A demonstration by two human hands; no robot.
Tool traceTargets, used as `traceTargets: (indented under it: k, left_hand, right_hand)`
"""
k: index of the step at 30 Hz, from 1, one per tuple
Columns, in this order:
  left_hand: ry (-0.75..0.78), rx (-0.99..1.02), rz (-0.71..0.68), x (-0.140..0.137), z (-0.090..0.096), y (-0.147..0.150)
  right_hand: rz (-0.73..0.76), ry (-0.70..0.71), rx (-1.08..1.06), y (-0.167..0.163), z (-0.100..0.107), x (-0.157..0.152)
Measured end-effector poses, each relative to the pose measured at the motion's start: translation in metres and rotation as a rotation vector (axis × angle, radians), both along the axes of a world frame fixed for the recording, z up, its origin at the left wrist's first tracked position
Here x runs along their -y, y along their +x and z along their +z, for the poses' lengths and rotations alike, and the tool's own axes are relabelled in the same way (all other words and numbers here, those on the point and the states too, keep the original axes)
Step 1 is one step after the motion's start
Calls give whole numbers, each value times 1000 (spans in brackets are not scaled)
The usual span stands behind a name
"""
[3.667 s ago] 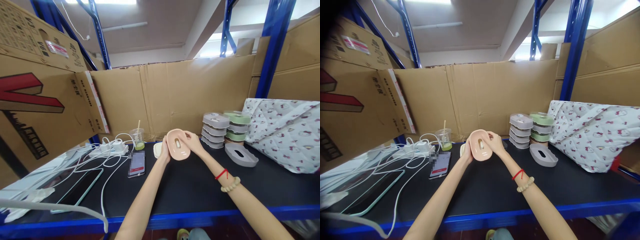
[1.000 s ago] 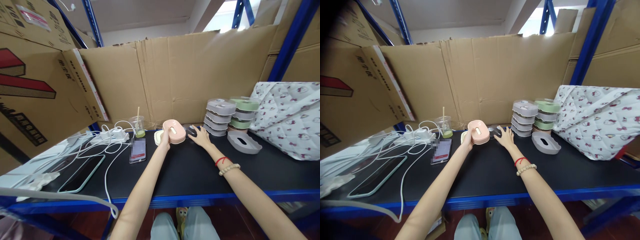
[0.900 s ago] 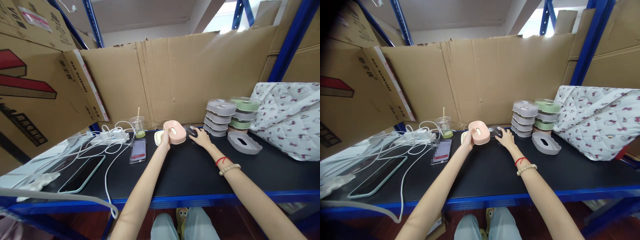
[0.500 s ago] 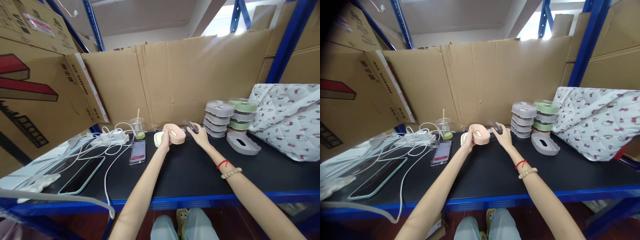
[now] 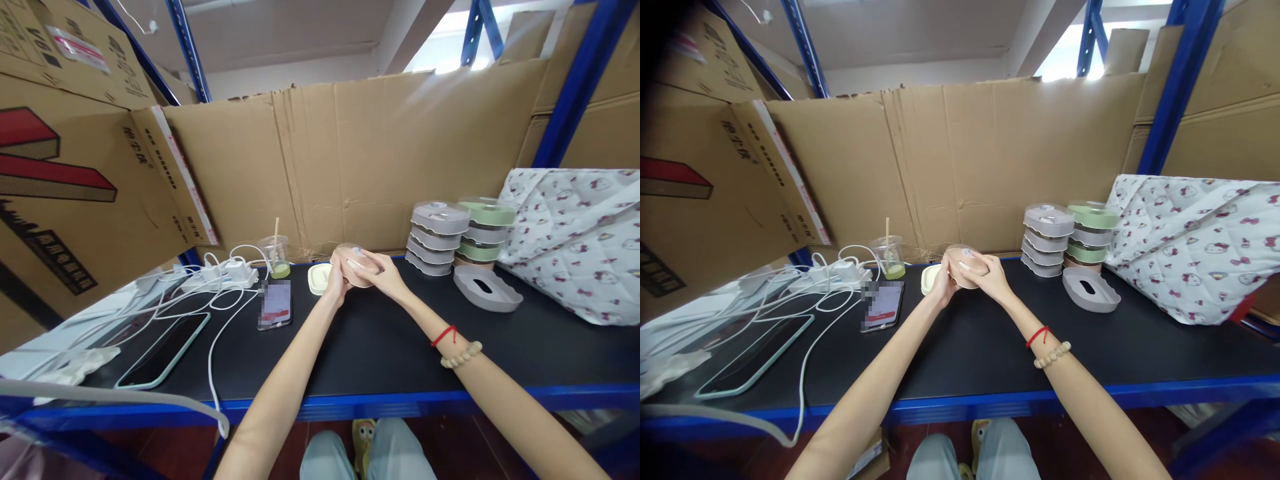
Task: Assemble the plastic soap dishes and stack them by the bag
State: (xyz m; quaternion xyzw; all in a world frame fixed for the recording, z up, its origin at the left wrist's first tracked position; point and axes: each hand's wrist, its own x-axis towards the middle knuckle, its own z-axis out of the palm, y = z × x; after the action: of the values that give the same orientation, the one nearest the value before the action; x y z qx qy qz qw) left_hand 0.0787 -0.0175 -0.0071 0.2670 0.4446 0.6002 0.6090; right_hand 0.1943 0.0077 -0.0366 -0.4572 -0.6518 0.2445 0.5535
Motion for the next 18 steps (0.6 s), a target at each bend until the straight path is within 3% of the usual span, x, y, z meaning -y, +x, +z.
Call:
traceTargets:
  k: [6, 9, 15, 18]
  left_hand:
    - [58, 11, -46, 1, -3, 2]
    - [70, -33, 27, 0, -4, 0]
    - [154, 28, 40, -3, 3, -4]
    - [128, -33, 36, -3, 7, -9]
  right_hand:
    - [0, 11, 12, -1, -2, 3]
    - [59, -39, -63, -5, 3, 8]
    - [163, -470, -388, -7, 24, 22]
    - [223, -500, -402, -1, 30, 23]
